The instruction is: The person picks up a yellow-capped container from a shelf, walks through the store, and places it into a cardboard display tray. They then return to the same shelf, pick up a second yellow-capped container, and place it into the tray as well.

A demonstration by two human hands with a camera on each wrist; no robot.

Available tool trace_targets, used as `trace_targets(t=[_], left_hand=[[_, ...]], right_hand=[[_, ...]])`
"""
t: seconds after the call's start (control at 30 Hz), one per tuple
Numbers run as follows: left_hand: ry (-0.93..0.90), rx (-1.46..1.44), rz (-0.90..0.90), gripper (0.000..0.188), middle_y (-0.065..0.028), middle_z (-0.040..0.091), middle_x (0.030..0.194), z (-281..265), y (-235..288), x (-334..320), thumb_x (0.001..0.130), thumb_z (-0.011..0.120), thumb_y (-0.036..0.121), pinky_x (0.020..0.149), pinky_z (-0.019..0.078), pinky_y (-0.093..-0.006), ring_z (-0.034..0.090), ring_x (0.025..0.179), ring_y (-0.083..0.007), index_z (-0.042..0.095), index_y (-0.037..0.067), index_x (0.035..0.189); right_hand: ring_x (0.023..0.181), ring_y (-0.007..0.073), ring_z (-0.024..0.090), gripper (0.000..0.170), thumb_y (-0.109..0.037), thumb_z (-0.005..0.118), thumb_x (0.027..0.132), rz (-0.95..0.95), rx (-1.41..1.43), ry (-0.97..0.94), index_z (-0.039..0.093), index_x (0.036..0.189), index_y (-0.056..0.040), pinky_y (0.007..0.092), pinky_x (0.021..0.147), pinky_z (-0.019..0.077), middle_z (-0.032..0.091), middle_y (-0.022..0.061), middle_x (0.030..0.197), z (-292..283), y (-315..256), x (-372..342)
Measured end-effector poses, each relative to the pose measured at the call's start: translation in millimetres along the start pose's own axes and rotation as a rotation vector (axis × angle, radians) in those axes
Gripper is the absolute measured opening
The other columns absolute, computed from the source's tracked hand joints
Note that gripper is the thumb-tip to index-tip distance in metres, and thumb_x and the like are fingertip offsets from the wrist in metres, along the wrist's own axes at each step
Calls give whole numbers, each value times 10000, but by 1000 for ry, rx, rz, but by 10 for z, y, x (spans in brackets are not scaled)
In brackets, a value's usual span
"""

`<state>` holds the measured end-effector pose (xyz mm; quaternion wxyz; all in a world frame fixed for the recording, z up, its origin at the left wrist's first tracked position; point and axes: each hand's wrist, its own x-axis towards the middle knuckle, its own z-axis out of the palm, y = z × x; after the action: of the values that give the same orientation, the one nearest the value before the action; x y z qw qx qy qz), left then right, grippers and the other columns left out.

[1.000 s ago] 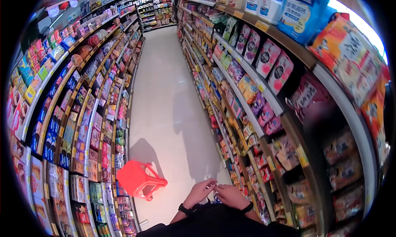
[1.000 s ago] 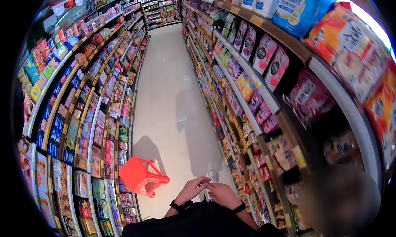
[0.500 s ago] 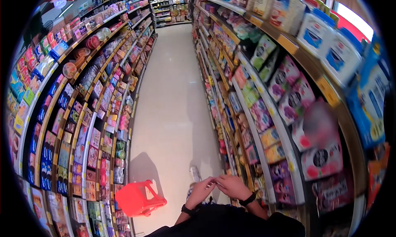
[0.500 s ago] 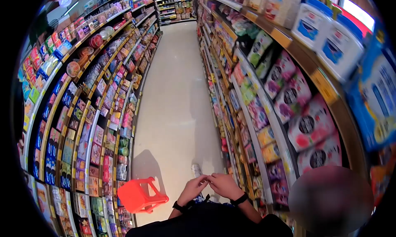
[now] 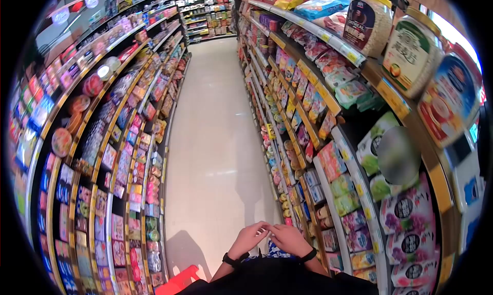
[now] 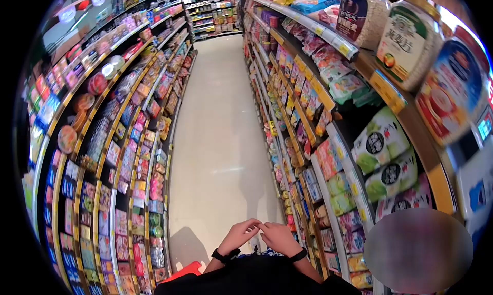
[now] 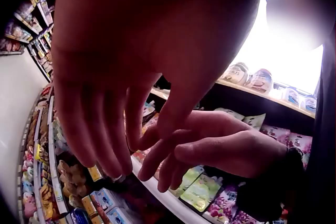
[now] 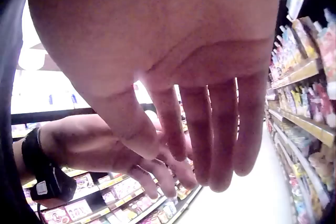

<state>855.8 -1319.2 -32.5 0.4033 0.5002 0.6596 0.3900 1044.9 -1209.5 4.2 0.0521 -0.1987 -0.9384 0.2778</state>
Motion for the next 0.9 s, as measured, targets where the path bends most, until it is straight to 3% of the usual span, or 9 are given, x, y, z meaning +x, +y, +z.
trace_targets(t=[0.13, 0.27, 0.37, 0.43, 0.47, 0.6, 0.9], left_hand=[[-96, -19, 20, 303, -146, 790, 1148, -340, -122, 953, 1074, 659, 288, 882, 610, -405, 772, 1005, -333, 693, 94, 1305], [-191, 62, -2, 318, -162, 775, 1101, -715, -185, 2034, 1057, 652, 311, 862, 594, -425, 760, 1022, -359, 682, 89, 1283], [-215, 181, 105, 325, -168, 770, 1112, -1019, -269, 2979, 1061, 646, 316, 866, 591, -435, 755, 1036, -369, 676, 90, 1293], [-181, 211, 115, 334, -162, 767, 1146, -1308, -111, 3438, 1062, 645, 300, 879, 589, -439, 749, 1056, -376, 659, 97, 1327], [-138, 187, 113, 340, -160, 766, 1153, -1440, 0, 3667, 1062, 645, 295, 881, 589, -439, 748, 1057, -376, 652, 99, 1339], [-27, 134, 52, 359, -153, 768, 1171, -1990, 87, 4419, 1069, 639, 280, 891, 593, -440, 748, 1061, -377, 628, 107, 1383], [-53, 85, -40, 375, -154, 773, 1162, -3179, -532, 6168, 1061, 645, 297, 886, 597, -439, 756, 1058, -376, 613, 121, 1390]], right_hand=[[954, 388, 709, 404, -205, 674, 996, 26, 85, 66, 638, 1392, -136, 504, 799, 564, 709, 157, 999, -113, 550, 744], [968, 390, 705, 302, -184, 658, 977, 42, 114, 94, 634, 1262, -86, 527, 821, 562, 711, 165, 1015, -228, 1225, 1640], [967, 390, 706, 310, -197, 665, 982, 83, 67, 119, 645, 1275, -97, 522, 815, 563, 716, 161, 1019, -521, 1712, 2389], [972, 391, 709, 347, -222, 683, 985, 136, 72, 123, 657, 1313, -113, 511, 812, 566, 724, 158, 1031, -888, 1807, 2828], [972, 387, 708, 305, -217, 666, 998, 71, 107, 201, 674, 1285, -113, 515, 810, 565, 724, 137, 1050, -994, 1966, 3073], [981, 378, 705, 283, -201, 651, 1005, 4, 39, 95, 689, 1273, -121, 504, 818, 566, 714, 119, 1046, -1464, 2368, 4103], [960, 360, 720, 281, -182, 658, 987, -92, 40, 18, 683, 1259, -116, 490, 802, 580, 715, 109, 1027, -1647, 3135, 6298]])
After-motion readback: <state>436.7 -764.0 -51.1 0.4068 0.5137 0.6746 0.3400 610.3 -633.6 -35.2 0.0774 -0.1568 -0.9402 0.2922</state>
